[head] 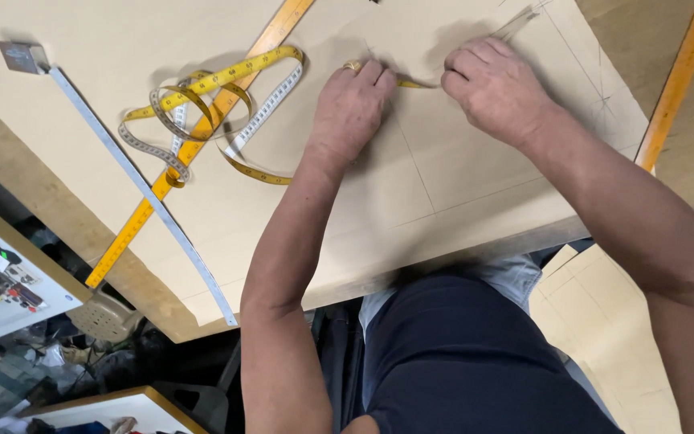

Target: The person uses shears to cut a large sheet of brown paper along a pre-drawn outline. They then use a pencil and a ruler to draw straight lines and measure sections on the paper, occasionally using a flexible measuring tape to mark curved areas.

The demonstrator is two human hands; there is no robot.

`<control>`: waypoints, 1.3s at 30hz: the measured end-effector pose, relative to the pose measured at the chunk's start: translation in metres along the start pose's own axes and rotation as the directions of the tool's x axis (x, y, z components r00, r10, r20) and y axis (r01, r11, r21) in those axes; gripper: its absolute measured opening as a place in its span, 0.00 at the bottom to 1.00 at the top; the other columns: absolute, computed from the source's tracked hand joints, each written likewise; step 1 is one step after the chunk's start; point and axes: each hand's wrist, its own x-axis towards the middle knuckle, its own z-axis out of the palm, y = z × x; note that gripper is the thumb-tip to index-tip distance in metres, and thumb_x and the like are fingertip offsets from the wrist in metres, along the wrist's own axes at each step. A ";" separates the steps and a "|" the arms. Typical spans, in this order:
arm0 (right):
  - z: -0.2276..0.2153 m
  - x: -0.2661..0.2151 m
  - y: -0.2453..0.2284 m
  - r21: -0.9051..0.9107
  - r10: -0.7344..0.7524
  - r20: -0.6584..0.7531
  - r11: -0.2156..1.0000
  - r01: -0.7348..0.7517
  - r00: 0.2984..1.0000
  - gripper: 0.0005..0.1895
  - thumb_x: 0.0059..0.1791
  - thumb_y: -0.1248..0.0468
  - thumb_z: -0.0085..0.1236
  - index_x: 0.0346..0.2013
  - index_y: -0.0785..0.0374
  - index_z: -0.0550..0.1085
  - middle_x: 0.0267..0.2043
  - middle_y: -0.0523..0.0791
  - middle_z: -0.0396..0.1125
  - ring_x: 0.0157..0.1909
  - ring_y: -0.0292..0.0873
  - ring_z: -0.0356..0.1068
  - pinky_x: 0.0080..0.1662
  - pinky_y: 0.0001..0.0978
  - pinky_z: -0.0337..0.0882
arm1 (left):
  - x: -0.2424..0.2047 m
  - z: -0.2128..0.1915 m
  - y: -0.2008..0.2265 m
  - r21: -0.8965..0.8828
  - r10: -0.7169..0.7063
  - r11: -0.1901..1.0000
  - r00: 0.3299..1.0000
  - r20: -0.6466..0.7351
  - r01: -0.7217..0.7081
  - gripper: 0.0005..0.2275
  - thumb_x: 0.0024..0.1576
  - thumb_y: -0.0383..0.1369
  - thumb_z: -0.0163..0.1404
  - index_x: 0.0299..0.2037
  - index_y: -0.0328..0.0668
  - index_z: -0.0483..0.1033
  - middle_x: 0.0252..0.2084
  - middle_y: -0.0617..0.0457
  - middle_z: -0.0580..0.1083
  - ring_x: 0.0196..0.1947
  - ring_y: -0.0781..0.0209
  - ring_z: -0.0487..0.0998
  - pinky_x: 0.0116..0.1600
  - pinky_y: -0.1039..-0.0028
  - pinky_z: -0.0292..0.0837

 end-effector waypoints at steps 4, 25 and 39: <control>-0.008 0.015 -0.026 0.069 0.120 0.086 0.990 -0.126 0.989 0.13 0.52 0.55 0.66 0.44 0.60 0.77 0.44 0.45 0.68 0.50 0.48 0.69 0.61 0.42 0.68 | 0.001 -0.005 -0.001 -0.024 0.011 1.000 1.000 -0.021 -0.012 0.05 0.56 0.25 0.50 0.37 0.48 0.74 0.29 0.56 0.67 0.25 0.57 0.68 0.30 0.69 0.67; 0.005 0.033 -0.053 0.050 0.273 -0.166 0.962 -0.268 0.948 0.09 0.51 0.75 0.51 0.30 0.60 0.73 0.36 0.43 0.66 0.42 0.45 0.67 0.66 0.43 0.68 | 0.009 -0.030 -0.062 -0.064 0.062 0.996 0.992 0.109 -0.055 0.02 0.61 0.25 0.51 0.38 0.42 0.74 0.39 0.50 0.74 0.33 0.57 0.75 0.28 0.71 0.70; 0.005 0.033 -0.055 0.012 0.302 -0.145 0.953 -0.304 0.942 0.09 0.51 0.73 0.55 0.30 0.57 0.74 0.37 0.41 0.68 0.41 0.43 0.67 0.67 0.41 0.67 | 0.032 -0.022 -0.072 -0.041 0.178 0.984 0.973 0.144 -0.174 0.08 0.58 0.23 0.53 0.45 0.42 0.73 0.39 0.51 0.72 0.25 0.59 0.68 0.32 0.70 0.71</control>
